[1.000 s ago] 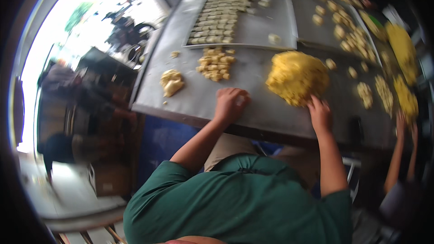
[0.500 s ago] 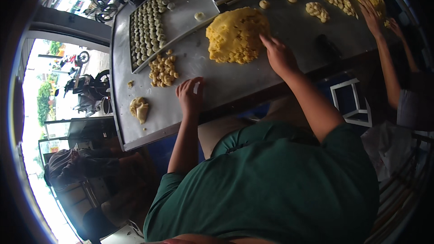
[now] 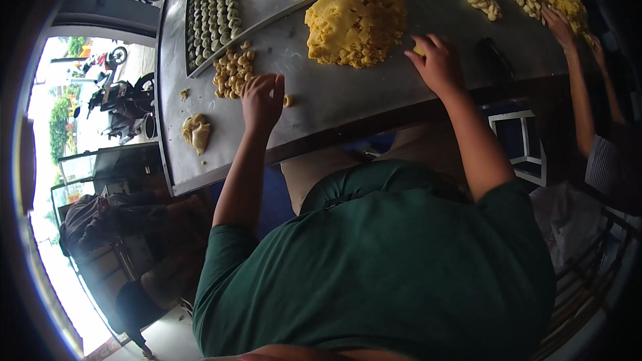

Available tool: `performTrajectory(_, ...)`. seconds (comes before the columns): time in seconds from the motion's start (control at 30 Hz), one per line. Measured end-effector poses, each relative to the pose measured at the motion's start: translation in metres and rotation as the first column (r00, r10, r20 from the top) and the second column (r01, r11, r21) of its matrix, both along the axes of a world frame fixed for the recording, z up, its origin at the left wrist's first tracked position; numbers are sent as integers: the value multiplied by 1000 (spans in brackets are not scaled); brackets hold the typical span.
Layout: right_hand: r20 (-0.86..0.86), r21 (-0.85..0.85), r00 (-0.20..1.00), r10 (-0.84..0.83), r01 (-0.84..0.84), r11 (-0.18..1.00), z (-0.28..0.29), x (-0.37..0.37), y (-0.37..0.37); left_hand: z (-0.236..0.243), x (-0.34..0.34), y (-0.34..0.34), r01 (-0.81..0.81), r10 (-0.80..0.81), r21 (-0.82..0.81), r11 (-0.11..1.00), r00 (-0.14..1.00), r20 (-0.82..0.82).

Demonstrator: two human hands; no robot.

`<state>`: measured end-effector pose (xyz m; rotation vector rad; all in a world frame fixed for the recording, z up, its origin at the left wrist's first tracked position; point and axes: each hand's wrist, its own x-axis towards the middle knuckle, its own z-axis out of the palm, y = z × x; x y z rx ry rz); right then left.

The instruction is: The person shapes pieces of yellow dough by hand on a metal table, placing the formed rounds onto trays alongside other people doing the same.

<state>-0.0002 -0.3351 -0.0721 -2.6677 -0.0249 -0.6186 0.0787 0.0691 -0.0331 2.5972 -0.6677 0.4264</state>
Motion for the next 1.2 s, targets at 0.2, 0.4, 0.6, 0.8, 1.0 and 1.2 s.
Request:
performTrajectory(0.2, 155, -34, 987, -35, 40, 999, -6, 10, 10, -9, 24, -70, -60, 41, 48, 997, 947, 318)
performTrajectory(0.4, -253, -9, 966, -44, 43, 999, 11, -39, 86, -31, 55, -57, -343, 353, -87, 935, 916, 188)
performTrajectory(0.6, -101, 357, 991, 91, -50, 933, 23, -11, 77, -20, 15, -54, -46, 10, 116, 992, 955, 296)
performTrajectory(0.8, -201, -74, 975, -90, 77, 994, -18, 0, 10, -13, -11, -15, -323, 321, 28, 946, 945, 55)
performTrajectory(1.0, 94, 109, 988, 120, -130, 986, 18, -55, -1, -14, -42, 20, -226, 229, 42, 973, 969, -88)
performTrajectory(1.2, 136, 51, 991, -5, -1, 999, 16, -68, -10, 6, -59, -10, -392, 255, -151, 907, 800, -543)
